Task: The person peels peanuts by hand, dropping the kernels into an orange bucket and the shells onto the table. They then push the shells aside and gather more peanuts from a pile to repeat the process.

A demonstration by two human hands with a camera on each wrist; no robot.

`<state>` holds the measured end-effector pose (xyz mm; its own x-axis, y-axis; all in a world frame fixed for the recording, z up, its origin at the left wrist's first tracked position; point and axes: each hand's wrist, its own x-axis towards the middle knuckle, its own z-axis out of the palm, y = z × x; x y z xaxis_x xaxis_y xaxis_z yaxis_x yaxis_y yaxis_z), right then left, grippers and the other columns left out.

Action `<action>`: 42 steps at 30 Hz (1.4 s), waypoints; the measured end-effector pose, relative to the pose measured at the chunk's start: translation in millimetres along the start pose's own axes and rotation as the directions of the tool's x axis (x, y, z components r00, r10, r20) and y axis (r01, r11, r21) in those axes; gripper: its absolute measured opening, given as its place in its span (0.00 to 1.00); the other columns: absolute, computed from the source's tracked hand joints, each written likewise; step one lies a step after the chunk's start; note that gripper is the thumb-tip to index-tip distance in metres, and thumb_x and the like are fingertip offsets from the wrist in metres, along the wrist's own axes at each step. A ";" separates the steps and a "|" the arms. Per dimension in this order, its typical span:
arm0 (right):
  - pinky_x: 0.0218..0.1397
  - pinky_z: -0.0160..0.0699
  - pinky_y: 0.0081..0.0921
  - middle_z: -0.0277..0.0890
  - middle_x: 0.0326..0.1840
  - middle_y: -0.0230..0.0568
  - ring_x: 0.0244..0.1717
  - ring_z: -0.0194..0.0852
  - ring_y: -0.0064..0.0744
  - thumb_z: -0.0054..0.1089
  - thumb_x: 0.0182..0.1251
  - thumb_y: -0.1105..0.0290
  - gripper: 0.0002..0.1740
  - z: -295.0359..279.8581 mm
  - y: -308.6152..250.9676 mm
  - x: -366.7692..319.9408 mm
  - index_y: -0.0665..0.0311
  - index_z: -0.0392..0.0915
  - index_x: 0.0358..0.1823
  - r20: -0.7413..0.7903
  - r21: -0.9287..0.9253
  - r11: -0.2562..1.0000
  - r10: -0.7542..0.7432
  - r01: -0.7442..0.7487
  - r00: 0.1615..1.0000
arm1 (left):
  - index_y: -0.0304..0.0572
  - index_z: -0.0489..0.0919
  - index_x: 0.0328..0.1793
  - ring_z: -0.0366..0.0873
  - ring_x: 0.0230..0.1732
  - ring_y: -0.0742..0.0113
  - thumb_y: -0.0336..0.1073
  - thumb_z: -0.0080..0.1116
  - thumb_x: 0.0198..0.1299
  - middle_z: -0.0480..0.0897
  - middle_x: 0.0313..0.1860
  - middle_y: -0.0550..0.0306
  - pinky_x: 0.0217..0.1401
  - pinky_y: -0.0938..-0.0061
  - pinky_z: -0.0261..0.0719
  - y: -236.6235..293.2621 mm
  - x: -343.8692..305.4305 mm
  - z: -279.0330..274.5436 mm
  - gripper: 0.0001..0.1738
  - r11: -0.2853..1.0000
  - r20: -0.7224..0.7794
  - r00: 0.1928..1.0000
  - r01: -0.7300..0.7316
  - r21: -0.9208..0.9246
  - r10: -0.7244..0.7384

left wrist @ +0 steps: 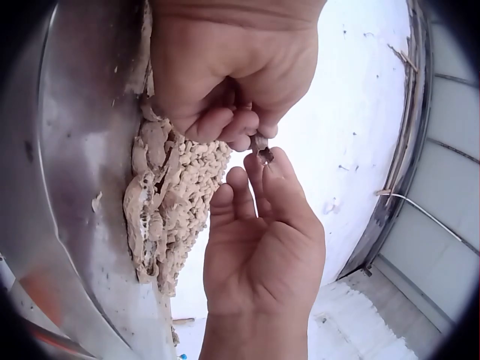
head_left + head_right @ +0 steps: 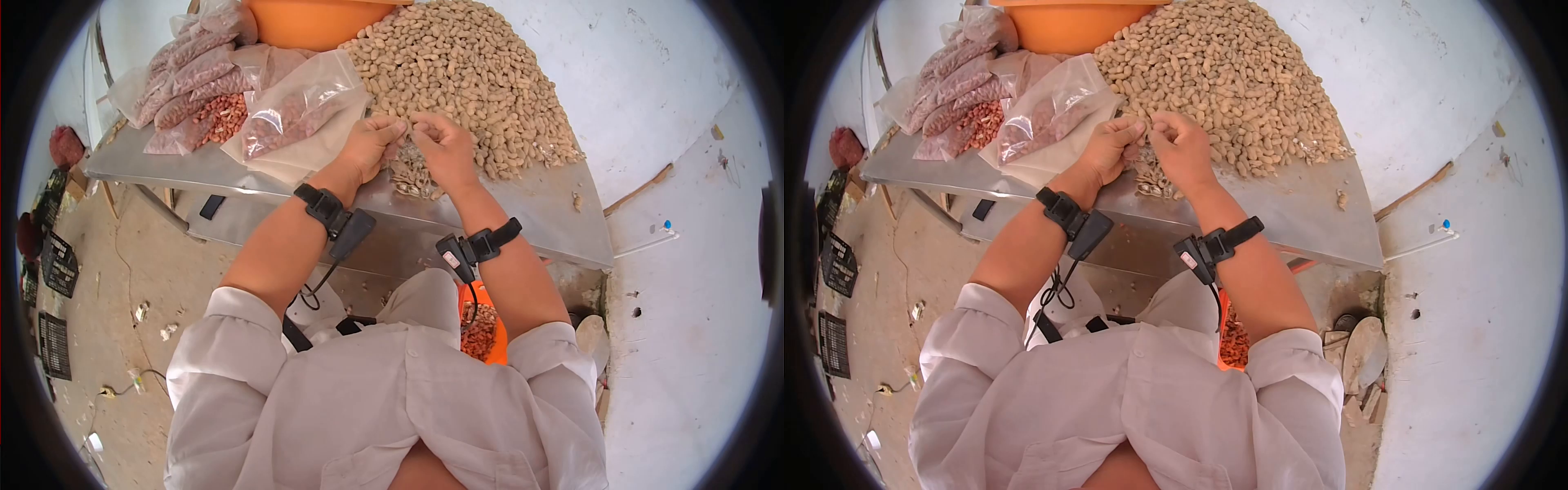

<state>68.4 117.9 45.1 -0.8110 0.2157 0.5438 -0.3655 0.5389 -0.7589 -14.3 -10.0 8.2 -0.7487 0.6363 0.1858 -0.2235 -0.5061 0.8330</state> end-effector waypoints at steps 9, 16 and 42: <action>0.35 0.74 0.21 0.75 0.32 0.37 0.31 0.75 0.25 0.65 0.50 0.71 0.15 -17.9 3.6 2.7 0.66 0.79 0.41 0.159 0.029 0.999 0.032 -0.037 0.987 | 0.37 0.78 0.36 0.64 0.19 0.80 0.31 0.60 0.55 0.77 0.27 0.62 0.20 0.87 0.58 5.0 -8.5 16.1 0.06 0.991 -0.030 0.997 -0.064 0.121 0.069; 0.38 0.75 0.25 0.78 0.36 0.42 0.34 0.78 0.31 0.65 0.50 0.69 0.15 -41.6 4.5 -3.9 0.66 0.79 0.39 0.264 -0.254 0.962 0.173 -0.105 0.949 | 0.37 0.78 0.41 0.71 0.25 0.79 0.29 0.57 0.57 0.80 0.33 0.59 0.26 0.87 0.67 3.0 -4.0 7.1 0.07 0.999 -0.028 0.999 -0.036 -0.009 0.036; 0.69 0.49 0.39 0.58 0.64 0.51 0.66 0.49 0.52 0.68 0.35 0.44 0.45 -5.5 18.3 -21.9 0.60 0.70 0.57 0.292 -0.594 0.793 0.050 0.140 0.955 | 0.40 0.77 0.44 0.67 0.39 0.75 0.45 0.45 0.63 0.75 0.38 0.63 0.44 0.79 0.65 -10.6 -6.7 20.5 0.17 0.987 -0.411 0.899 -0.159 0.019 0.153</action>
<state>82.0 127.5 21.2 -0.9262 -0.0049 0.3771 -0.1323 0.9406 -0.3127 5.9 3.0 8.9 -0.9637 0.2549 0.0800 -0.0893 -0.5898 0.8026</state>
